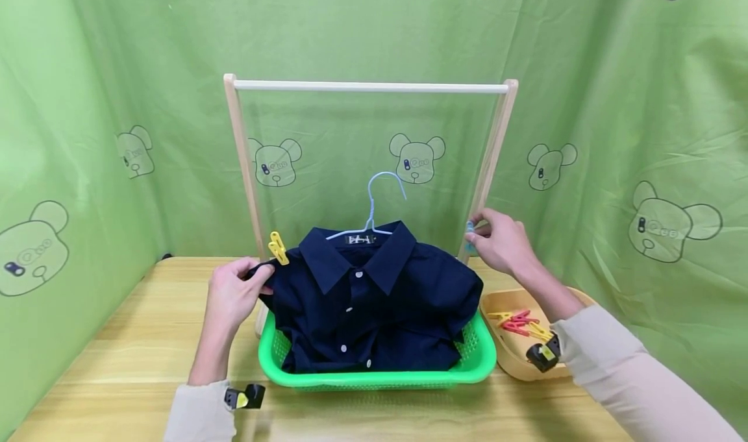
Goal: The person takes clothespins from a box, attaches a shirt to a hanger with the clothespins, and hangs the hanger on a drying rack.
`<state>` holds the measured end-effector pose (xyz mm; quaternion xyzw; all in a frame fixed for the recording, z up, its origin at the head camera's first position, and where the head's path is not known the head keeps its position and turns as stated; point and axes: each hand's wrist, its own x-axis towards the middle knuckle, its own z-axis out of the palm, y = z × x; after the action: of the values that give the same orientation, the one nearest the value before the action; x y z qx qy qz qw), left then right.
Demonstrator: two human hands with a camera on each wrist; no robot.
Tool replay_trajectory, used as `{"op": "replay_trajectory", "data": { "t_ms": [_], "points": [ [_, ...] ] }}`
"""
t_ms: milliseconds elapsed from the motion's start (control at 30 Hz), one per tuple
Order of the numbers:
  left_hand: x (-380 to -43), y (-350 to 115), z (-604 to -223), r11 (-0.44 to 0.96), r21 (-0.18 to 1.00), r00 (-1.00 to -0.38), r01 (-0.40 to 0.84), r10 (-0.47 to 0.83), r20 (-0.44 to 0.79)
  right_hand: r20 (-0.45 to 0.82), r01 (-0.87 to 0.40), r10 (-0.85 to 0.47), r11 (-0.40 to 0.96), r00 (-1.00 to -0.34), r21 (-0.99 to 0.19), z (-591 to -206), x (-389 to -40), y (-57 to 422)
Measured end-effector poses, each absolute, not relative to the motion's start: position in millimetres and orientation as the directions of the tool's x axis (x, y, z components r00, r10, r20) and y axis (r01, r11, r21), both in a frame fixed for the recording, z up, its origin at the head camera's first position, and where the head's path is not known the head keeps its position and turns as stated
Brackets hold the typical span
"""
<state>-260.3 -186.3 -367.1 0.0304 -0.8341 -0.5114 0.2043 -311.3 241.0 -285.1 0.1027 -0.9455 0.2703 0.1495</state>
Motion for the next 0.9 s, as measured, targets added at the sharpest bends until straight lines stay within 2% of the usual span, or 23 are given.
{"op": "replay_trajectory", "data": {
  "t_ms": [367, 900],
  "points": [
    [-260, -186, -366, 0.465, 0.872, -0.919, 0.152, -0.258, 0.297, 0.36, -0.3, -0.11, 0.794, -0.926, -0.529, -279, -311, 227],
    [-261, -186, -367, 0.469, 0.871, -0.915, 0.149, -0.268, 0.301, 0.312, -0.3, -0.115, 0.697, -0.943, -0.651, -272, -307, 198]
  ]
}}
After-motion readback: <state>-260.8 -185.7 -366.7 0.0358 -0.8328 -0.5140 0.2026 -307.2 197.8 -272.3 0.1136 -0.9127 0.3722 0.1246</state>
